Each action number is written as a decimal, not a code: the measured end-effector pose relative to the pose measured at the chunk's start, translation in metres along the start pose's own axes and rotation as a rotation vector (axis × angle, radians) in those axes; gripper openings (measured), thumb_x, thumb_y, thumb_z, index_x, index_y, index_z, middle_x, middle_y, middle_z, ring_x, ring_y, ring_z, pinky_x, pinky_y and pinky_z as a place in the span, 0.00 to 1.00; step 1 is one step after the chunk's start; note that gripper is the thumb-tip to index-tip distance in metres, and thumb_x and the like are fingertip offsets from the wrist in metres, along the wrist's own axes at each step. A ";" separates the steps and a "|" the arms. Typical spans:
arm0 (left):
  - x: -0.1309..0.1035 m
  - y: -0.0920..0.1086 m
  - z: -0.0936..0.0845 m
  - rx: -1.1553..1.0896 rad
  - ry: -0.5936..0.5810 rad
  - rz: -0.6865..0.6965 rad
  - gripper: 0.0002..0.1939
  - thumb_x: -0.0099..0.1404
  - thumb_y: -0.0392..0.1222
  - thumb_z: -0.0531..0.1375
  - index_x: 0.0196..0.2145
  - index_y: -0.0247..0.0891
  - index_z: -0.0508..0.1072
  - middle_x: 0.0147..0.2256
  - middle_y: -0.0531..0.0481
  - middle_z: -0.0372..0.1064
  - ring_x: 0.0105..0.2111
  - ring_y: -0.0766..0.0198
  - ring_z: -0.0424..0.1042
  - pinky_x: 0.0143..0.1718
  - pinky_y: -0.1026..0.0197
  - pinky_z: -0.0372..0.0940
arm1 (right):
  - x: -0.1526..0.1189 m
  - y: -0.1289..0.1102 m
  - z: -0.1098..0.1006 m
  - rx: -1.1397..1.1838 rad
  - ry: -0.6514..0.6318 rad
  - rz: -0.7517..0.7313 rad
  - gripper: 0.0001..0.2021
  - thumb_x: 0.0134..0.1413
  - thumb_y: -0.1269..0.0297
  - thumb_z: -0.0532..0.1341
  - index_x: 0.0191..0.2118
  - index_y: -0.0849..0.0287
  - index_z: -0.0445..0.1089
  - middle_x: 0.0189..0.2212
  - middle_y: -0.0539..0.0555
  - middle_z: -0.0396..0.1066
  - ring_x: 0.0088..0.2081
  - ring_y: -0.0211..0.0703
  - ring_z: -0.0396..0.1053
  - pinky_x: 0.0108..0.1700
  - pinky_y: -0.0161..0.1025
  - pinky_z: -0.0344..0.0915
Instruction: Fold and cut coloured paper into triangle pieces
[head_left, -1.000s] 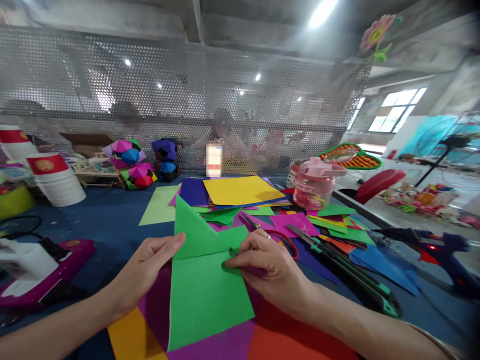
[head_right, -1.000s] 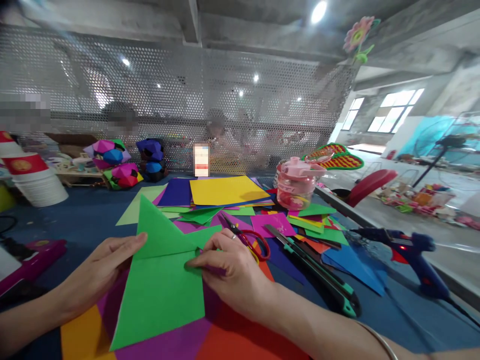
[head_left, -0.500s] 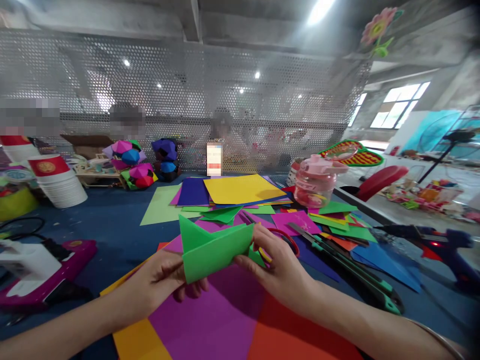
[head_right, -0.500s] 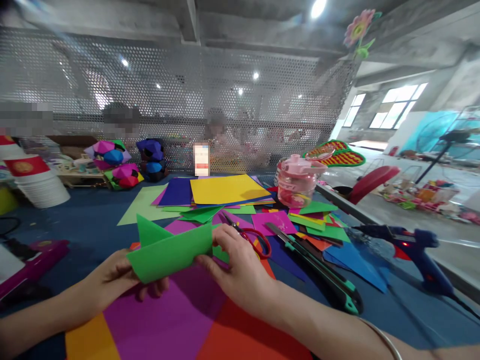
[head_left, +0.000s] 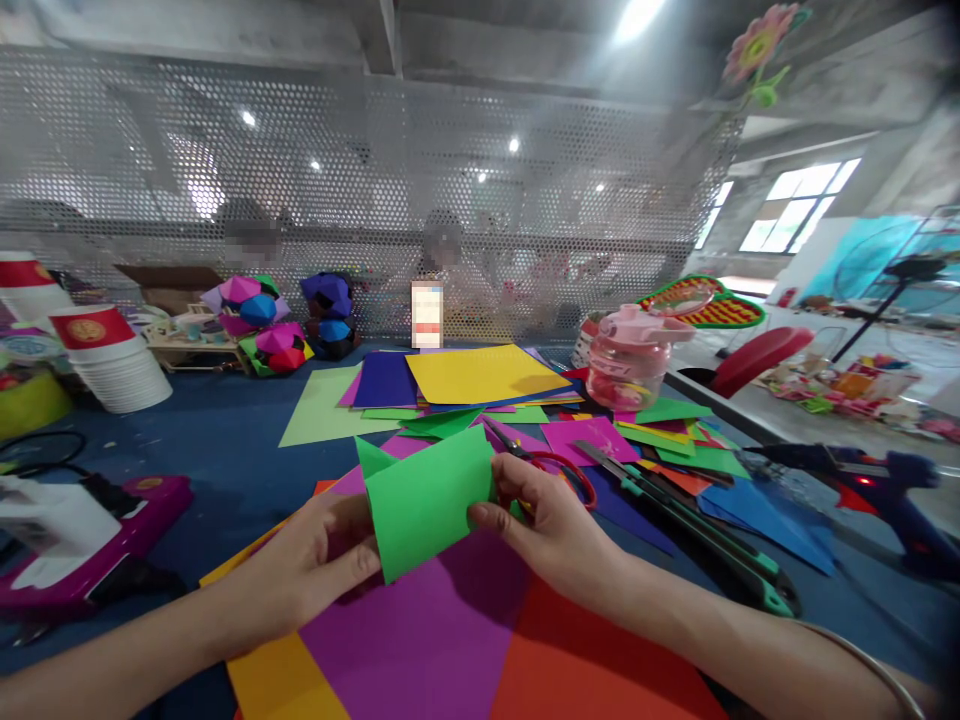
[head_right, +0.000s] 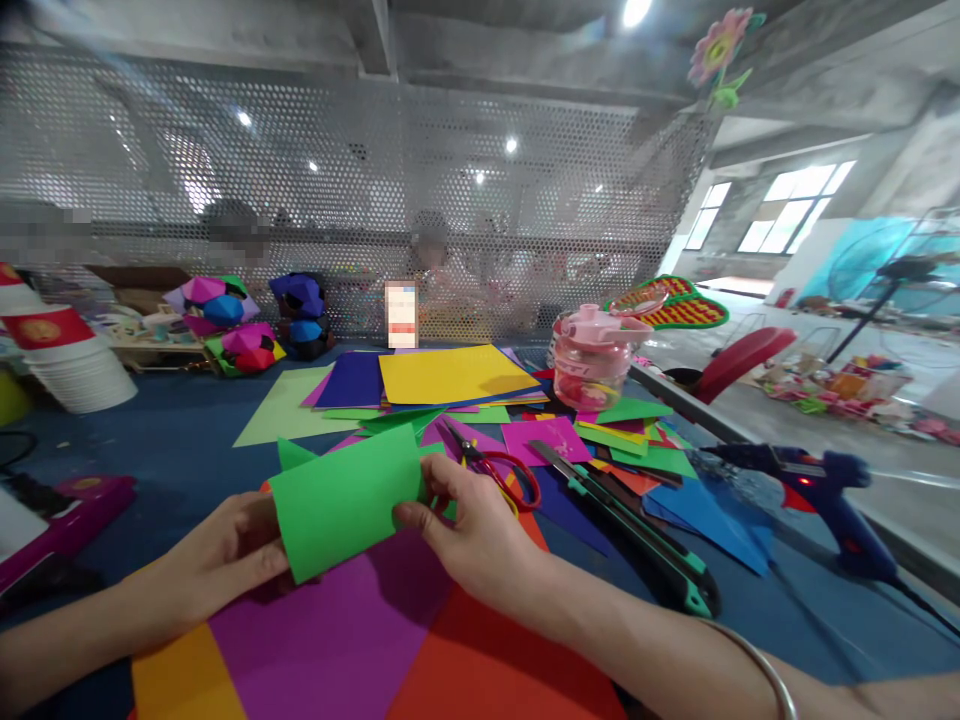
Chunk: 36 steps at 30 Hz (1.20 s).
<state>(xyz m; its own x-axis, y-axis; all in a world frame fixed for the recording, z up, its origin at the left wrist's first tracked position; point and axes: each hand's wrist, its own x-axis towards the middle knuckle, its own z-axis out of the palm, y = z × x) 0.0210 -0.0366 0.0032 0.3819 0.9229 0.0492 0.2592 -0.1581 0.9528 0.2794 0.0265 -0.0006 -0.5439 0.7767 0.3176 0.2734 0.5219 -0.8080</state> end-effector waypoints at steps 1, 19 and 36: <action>0.001 0.001 0.000 -0.022 0.020 0.026 0.23 0.66 0.60 0.61 0.49 0.42 0.77 0.39 0.42 0.78 0.38 0.54 0.76 0.40 0.56 0.70 | 0.000 0.001 0.000 0.002 -0.002 -0.003 0.08 0.62 0.60 0.60 0.35 0.57 0.63 0.29 0.49 0.65 0.31 0.39 0.63 0.32 0.36 0.60; 0.005 0.015 0.000 -0.080 0.180 -0.120 0.23 0.60 0.56 0.68 0.49 0.44 0.75 0.33 0.50 0.75 0.26 0.63 0.73 0.26 0.65 0.70 | 0.001 -0.002 -0.005 0.011 0.043 -0.245 0.06 0.56 0.74 0.66 0.32 0.55 0.76 0.38 0.53 0.69 0.41 0.41 0.70 0.42 0.38 0.67; 0.010 0.015 -0.012 0.235 0.599 0.096 0.20 0.73 0.54 0.54 0.57 0.44 0.65 0.62 0.45 0.63 0.63 0.51 0.61 0.62 0.52 0.58 | -0.003 -0.009 -0.001 -0.127 -0.091 0.073 0.10 0.57 0.58 0.65 0.33 0.57 0.65 0.23 0.44 0.64 0.26 0.35 0.60 0.27 0.34 0.54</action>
<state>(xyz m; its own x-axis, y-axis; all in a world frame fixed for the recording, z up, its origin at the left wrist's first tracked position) 0.0183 -0.0254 0.0214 -0.1302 0.9260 0.3542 0.4617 -0.2595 0.8482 0.2794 0.0194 0.0063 -0.5867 0.7823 0.2092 0.4099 0.5097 -0.7564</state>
